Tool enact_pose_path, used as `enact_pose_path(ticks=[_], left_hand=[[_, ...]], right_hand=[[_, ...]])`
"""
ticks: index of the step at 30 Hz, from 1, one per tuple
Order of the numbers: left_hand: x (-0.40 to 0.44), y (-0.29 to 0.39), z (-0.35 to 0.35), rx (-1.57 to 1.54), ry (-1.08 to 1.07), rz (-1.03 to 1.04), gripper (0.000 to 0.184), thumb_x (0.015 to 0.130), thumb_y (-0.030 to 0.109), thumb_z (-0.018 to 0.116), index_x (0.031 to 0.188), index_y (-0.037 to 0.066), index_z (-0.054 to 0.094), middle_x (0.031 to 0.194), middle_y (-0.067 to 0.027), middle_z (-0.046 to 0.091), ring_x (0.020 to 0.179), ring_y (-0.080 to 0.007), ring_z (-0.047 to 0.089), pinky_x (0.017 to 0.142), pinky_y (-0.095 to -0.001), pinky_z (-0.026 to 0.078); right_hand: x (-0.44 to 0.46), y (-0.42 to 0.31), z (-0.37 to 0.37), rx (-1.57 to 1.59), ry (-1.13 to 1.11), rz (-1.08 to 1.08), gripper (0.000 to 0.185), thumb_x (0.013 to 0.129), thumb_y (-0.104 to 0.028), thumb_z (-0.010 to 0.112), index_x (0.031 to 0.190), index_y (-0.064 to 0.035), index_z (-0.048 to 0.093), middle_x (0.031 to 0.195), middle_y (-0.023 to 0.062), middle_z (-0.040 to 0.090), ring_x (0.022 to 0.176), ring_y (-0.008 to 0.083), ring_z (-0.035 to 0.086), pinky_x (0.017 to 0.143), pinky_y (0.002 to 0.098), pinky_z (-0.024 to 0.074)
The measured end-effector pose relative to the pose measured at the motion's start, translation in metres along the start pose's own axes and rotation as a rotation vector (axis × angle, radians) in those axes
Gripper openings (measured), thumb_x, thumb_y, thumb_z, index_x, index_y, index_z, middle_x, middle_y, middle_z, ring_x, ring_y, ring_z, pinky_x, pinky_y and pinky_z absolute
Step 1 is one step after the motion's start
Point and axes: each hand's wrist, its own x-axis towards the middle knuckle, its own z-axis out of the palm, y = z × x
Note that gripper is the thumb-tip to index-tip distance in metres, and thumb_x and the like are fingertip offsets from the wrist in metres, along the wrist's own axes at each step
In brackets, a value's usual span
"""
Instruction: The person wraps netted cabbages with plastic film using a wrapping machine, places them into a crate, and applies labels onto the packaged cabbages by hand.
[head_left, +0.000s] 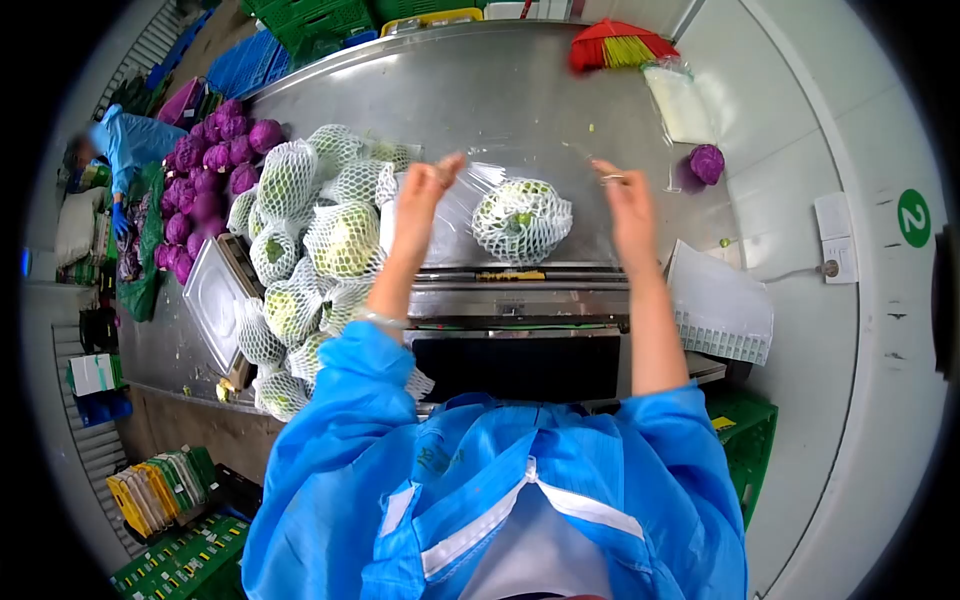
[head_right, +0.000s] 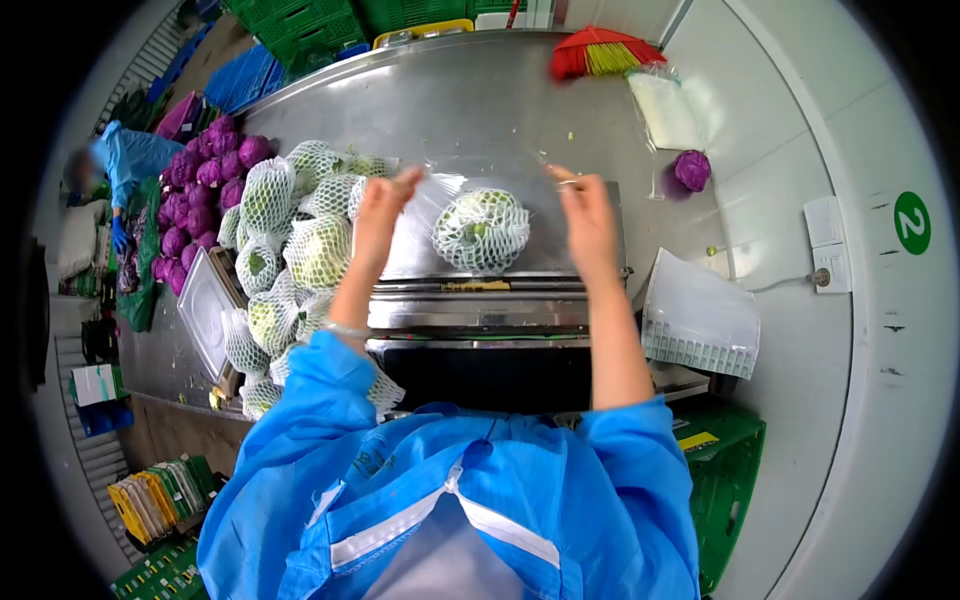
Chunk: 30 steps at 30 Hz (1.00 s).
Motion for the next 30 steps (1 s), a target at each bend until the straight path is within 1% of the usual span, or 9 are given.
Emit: enact_pose_path(ticks=[2,3,6,10,12,16,19,25,30], left_hand=[[0.012,-0.053,-0.005,0.398,-0.116,-0.128,0.022,0.105,0.028,0.044,0.113,0.008,0.05,0.135,-0.0195,0.056,0.124,-0.0273,0.053,0.107,-0.0376,0.039],[0.007,-0.059,0.001,0.58,-0.174,-0.283,0.03,0.106,0.03,0.041,0.127,0.009,0.05,0.139,-0.0189,0.054,0.127,-0.0265,0.052,0.109,-0.0366,0.037],[-0.015,-0.042,0.01,0.165,-0.16,-0.352,0.044,0.097,0.031,0.06,0.132,0.009,0.046,0.125,-0.019,0.062,0.117,-0.0258,0.058,0.101,-0.0369,0.043],[-0.035,-0.021,0.012,0.627,-0.402,-0.04,0.072,0.082,0.029,0.078,0.142,0.011,0.042,0.123,-0.0178,0.063,0.114,-0.0255,0.059,0.1,-0.0361,0.044],[-0.033,-0.008,0.019,0.613,-0.393,-0.164,0.083,0.075,0.027,0.084,0.144,0.008,0.041,0.126,-0.0166,0.062,0.114,-0.0246,0.059,0.101,-0.0353,0.045],[-0.067,0.027,0.025,-0.14,-0.312,-0.682,0.062,0.09,0.026,0.067,0.138,-0.005,0.044,0.128,-0.0141,0.06,0.116,-0.0222,0.059,0.101,-0.0361,0.047],[-0.114,0.043,0.019,-0.01,-0.407,-0.924,0.069,0.095,0.04,0.062,0.143,-0.004,0.04,0.137,-0.0158,0.055,0.121,-0.0254,0.056,0.103,-0.037,0.046],[-0.184,0.034,0.014,-0.187,-0.428,-1.349,0.074,0.099,0.061,0.041,0.15,0.008,0.032,0.142,-0.015,0.05,0.126,-0.0293,0.054,0.1,-0.0429,0.05],[-0.249,0.0,-0.021,-0.008,-0.415,-1.034,0.036,0.101,0.026,0.056,0.117,-0.006,0.062,0.103,-0.0154,0.07,0.09,-0.021,0.069,0.083,-0.029,0.056]], right_hand=[[0.008,0.055,0.027,-0.375,-0.104,0.288,0.023,0.101,-0.025,0.052,0.103,-0.0025,0.054,0.101,0.0148,0.068,0.092,0.0252,0.062,0.084,0.0373,0.0468],[0.004,0.102,0.036,-0.204,-0.192,0.343,0.027,0.099,-0.029,0.053,0.103,-0.0021,0.054,0.094,0.0163,0.065,0.092,0.0268,0.062,0.083,0.0392,0.0465],[-0.016,0.077,0.034,-0.102,-0.16,0.362,0.035,0.099,-0.034,0.054,0.111,-0.0017,0.057,0.101,0.0164,0.067,0.098,0.027,0.062,0.088,0.0368,0.046],[-0.03,0.042,0.025,0.03,-0.307,0.395,0.053,0.095,-0.044,0.06,0.121,0.0025,0.057,0.107,0.0171,0.067,0.103,0.0228,0.061,0.093,0.0328,0.0449],[-0.037,0.032,0.025,0.081,-0.336,0.432,0.057,0.092,-0.045,0.064,0.117,0.0058,0.059,0.102,0.016,0.068,0.096,0.0182,0.062,0.087,0.0308,0.0471],[-0.064,-0.021,-0.007,0.059,-0.498,0.526,0.047,0.088,-0.043,0.068,0.097,0.0032,0.067,0.076,0.009,0.066,0.07,0.017,0.061,0.068,0.033,0.0499],[-0.106,-0.085,-0.016,-0.365,-0.718,0.223,0.046,0.085,-0.044,0.073,0.092,0.0014,0.065,0.073,0.0072,0.067,0.067,0.0154,0.064,0.063,0.0321,0.0495],[-0.199,-0.06,-0.019,0.089,-0.553,0.804,0.028,0.098,-0.026,0.061,0.085,-0.001,0.059,0.067,0.0068,0.065,0.057,0.0104,0.063,0.051,0.0242,0.0505],[-0.264,-0.011,-0.006,0.207,-0.125,0.805,0.036,0.1,-0.026,0.057,0.072,-0.005,0.054,0.057,0.0021,0.054,0.046,0.0071,0.048,0.042,0.0258,0.0363]])
